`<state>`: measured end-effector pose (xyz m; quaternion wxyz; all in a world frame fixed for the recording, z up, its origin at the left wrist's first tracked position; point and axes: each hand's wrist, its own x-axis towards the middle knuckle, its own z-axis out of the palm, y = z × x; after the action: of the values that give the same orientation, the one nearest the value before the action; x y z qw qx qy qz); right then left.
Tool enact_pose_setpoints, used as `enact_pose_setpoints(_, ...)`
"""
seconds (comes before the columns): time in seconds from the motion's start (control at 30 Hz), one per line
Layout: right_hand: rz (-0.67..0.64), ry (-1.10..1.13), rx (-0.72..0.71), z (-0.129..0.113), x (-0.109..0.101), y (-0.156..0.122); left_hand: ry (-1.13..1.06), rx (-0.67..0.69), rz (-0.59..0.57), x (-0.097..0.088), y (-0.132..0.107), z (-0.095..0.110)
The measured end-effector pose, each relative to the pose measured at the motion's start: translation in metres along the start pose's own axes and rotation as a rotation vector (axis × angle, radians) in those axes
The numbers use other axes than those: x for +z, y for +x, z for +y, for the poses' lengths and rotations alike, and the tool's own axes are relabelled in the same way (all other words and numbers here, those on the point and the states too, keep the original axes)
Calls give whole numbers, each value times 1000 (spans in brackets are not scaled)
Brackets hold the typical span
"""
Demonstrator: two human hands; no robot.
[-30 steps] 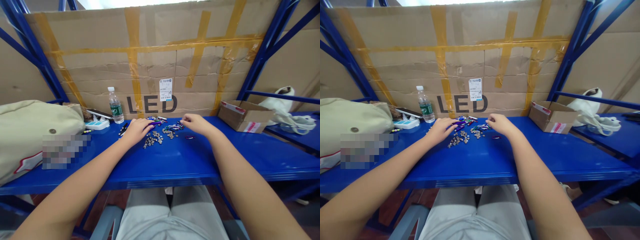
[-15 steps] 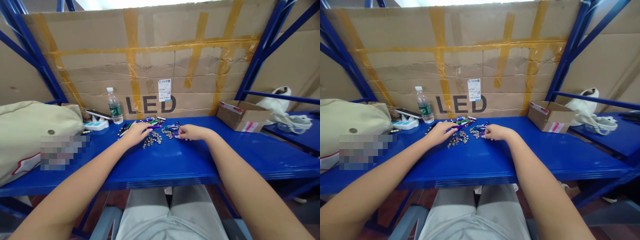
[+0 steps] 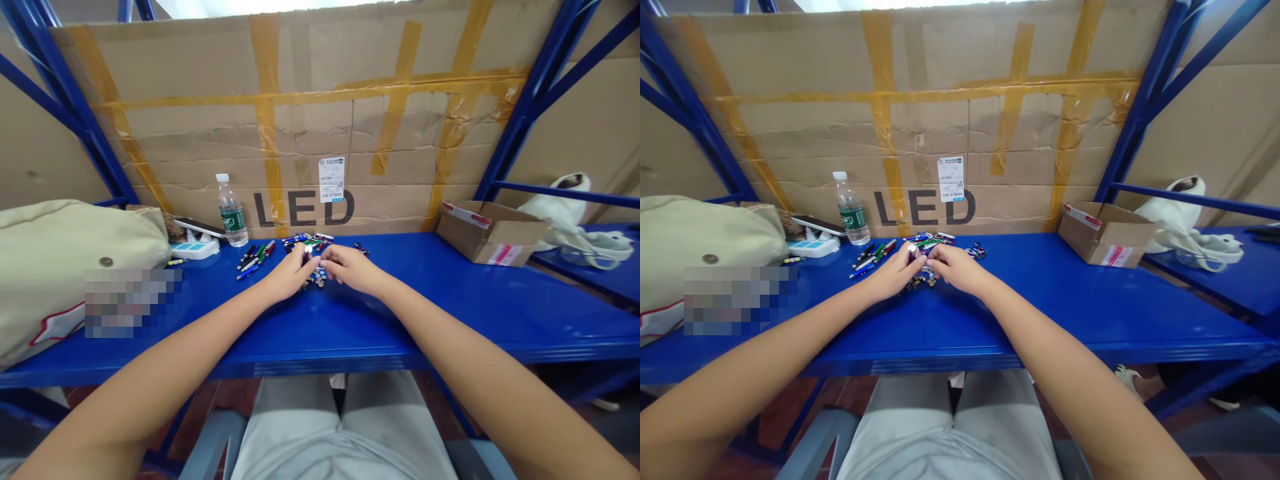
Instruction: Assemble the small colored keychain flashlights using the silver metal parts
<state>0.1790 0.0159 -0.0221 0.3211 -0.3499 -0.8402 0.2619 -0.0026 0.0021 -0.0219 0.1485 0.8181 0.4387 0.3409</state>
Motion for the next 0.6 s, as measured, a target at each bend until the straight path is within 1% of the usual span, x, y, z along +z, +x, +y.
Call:
enact_pose_setpoints(0.07,-11,-58,-18,-1,1,0,-19,1,2,1,1,0)
enact_pose_setpoints(0.13,-28,-156,-66,-1,0,-1,-22,2,14,1,2,-2)
enact_pose_setpoints(0.23,-66,-381,-134,-1,-1,-3,5,4,32,2,3,-4)
enact_pose_setpoints(0.33,-117,-642,-127,-3,2,-6,21,13,25,3,3,-3)
enact_pose_setpoints(0.4,-134,-769,-128,-6,5,-8,18,4,22,4,3,0)
enact_pose_setpoints(0.5,-136,-874,-131,-9,9,-8,32,-13,38,5,3,5)
enact_pose_setpoints(0.6,-112,-919,-90,-10,10,-6,81,-35,47,2,4,6)
